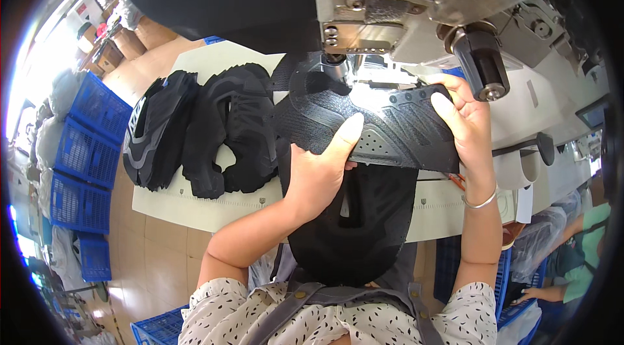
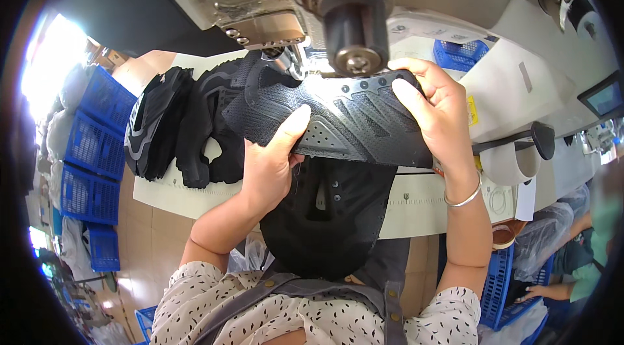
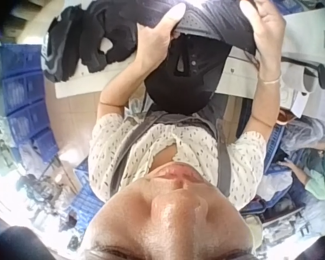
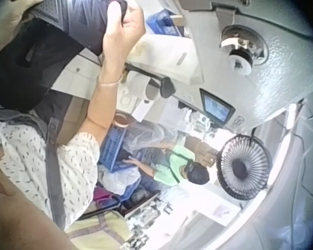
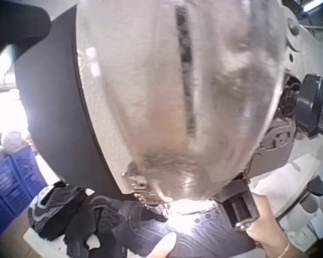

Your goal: Stitch various panels and components onto a black athletic shoe upper using an industrial sewing machine.

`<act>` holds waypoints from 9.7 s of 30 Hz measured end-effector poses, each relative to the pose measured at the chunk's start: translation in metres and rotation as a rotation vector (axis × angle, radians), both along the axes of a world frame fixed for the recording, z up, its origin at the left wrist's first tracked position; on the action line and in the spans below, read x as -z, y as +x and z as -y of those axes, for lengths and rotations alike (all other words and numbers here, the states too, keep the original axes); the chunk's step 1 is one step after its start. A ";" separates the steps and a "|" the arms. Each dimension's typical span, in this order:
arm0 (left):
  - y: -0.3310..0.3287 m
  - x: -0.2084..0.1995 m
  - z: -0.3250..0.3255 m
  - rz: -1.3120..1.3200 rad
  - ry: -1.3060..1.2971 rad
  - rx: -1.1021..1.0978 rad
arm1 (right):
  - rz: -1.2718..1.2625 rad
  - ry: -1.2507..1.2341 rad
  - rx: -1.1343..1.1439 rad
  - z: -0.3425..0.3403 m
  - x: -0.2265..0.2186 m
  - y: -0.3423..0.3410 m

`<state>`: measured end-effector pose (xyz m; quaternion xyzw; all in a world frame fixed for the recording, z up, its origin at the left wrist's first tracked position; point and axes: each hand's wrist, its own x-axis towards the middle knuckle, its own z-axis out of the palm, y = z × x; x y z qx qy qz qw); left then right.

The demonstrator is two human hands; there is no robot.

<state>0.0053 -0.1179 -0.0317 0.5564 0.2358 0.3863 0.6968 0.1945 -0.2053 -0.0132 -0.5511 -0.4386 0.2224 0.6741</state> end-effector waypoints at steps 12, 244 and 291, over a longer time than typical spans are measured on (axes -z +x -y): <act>-0.004 -0.009 -0.018 -0.062 -0.059 0.041 | 0.043 0.013 -0.005 0.007 0.004 -0.009; -0.028 0.023 0.004 0.040 -0.002 0.084 | -0.384 -0.044 -0.128 0.009 0.023 -0.082; -0.004 -0.011 -0.019 -0.032 -0.031 0.019 | -0.055 0.015 -0.007 0.008 0.004 -0.006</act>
